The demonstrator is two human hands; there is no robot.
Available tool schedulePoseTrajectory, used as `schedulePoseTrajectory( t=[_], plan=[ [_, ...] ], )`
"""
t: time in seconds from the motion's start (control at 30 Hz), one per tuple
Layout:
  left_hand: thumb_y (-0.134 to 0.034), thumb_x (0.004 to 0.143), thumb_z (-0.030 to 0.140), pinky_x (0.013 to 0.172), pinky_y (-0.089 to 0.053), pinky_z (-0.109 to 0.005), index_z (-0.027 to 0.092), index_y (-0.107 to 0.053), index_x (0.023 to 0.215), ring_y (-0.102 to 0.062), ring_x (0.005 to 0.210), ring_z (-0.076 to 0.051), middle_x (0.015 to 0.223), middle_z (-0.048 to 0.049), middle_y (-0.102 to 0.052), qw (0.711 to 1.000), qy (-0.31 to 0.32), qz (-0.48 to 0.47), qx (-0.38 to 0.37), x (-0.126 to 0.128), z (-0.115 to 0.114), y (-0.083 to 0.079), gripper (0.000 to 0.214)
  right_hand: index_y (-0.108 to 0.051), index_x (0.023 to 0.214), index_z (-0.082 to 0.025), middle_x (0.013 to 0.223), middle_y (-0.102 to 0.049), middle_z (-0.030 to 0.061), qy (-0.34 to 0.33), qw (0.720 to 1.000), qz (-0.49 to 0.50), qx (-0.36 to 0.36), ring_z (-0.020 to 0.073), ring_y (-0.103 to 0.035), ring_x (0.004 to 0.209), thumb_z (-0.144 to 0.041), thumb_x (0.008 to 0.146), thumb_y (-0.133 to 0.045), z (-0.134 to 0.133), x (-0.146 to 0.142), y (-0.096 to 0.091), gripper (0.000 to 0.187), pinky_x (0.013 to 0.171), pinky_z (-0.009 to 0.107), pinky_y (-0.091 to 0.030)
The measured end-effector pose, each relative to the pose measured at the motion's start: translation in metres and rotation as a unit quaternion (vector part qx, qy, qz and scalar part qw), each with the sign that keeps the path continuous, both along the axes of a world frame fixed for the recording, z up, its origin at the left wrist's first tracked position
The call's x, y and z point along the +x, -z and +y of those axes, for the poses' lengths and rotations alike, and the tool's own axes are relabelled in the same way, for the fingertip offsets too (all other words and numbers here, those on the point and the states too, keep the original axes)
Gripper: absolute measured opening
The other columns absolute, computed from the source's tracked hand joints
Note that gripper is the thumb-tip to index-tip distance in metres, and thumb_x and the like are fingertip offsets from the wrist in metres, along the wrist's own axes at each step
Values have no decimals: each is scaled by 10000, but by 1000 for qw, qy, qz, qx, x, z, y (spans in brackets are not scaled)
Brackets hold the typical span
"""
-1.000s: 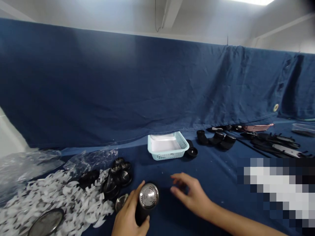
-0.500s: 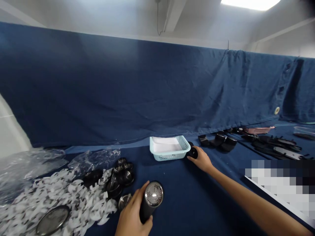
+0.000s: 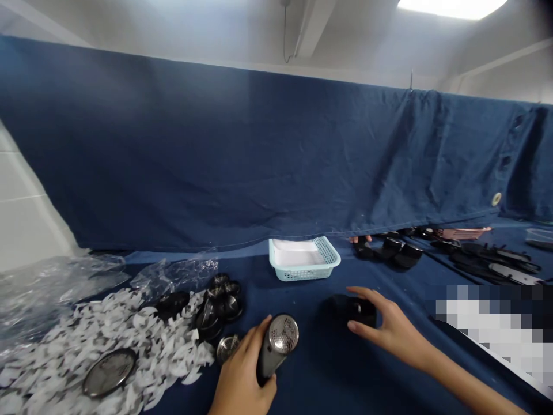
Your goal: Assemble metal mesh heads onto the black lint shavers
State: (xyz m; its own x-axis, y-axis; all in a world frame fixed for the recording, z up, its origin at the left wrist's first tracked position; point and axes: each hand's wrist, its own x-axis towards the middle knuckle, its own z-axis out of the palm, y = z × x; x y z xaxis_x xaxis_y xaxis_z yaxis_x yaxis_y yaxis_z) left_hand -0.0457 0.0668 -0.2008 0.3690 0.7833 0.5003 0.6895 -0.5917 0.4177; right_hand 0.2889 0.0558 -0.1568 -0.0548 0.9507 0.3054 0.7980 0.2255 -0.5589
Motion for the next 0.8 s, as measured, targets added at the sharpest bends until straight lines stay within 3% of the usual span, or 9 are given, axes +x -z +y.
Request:
schedulePoseTrajectory(
  t=[0.17, 0.33, 0.5, 0.63, 0.8],
  plan=[
    [-523, 681, 75, 1023, -503, -453, 221, -392, 1410, -579, 1218, -279, 1350, -106, -581, 1000, -17, 16, -7, 3, -5, -3, 754, -440, 1399, -302, 1382, -538, 75, -112, 992, 29, -42, 314, -498, 1258, -366, 804, -687, -2, -14, -23, 647, 1075, 513, -390],
    [-527, 701, 110, 1026, -498, -478, 176, -371, 1422, -579, 1215, -295, 1350, -144, -576, 999, -31, 44, 1, 3, -6, 3, 740, -426, 1415, -317, 1453, -458, 43, -196, 977, 4, -81, 275, -443, 1329, -80, 714, -580, 0, -19, -20, 756, 1131, 473, -348],
    [-539, 711, 134, 993, -524, -477, 157, -371, 1415, -596, 1188, -309, 1329, -159, -591, 997, -33, 74, 17, 2, -5, 9, 724, -418, 1420, -319, 1525, -350, 34, -142, 987, -27, -68, 262, -370, 1385, -31, 647, -479, 0, -13, -7, 828, 1146, 470, -324],
    [-556, 741, 165, 971, -540, -457, 166, -374, 1420, -611, 1166, -300, 1318, -155, -602, 995, -28, 89, 31, 2, -5, 10, 703, -458, 1402, -332, 1511, -383, 32, -86, 993, -70, -41, 297, -389, 1366, -33, 592, -498, 8, 3, 7, 865, 1115, 493, -356],
    [-600, 807, 315, 922, -564, -476, 184, -429, 1392, -634, 1131, -320, 1287, -146, -632, 994, -27, 96, 36, 0, -3, 12, 623, -564, 1294, -275, 1412, -491, 64, 7, 1000, -14, 10, 297, -455, 1310, -69, 673, -486, 24, 19, 21, 659, 1112, 507, -348]
  ],
)
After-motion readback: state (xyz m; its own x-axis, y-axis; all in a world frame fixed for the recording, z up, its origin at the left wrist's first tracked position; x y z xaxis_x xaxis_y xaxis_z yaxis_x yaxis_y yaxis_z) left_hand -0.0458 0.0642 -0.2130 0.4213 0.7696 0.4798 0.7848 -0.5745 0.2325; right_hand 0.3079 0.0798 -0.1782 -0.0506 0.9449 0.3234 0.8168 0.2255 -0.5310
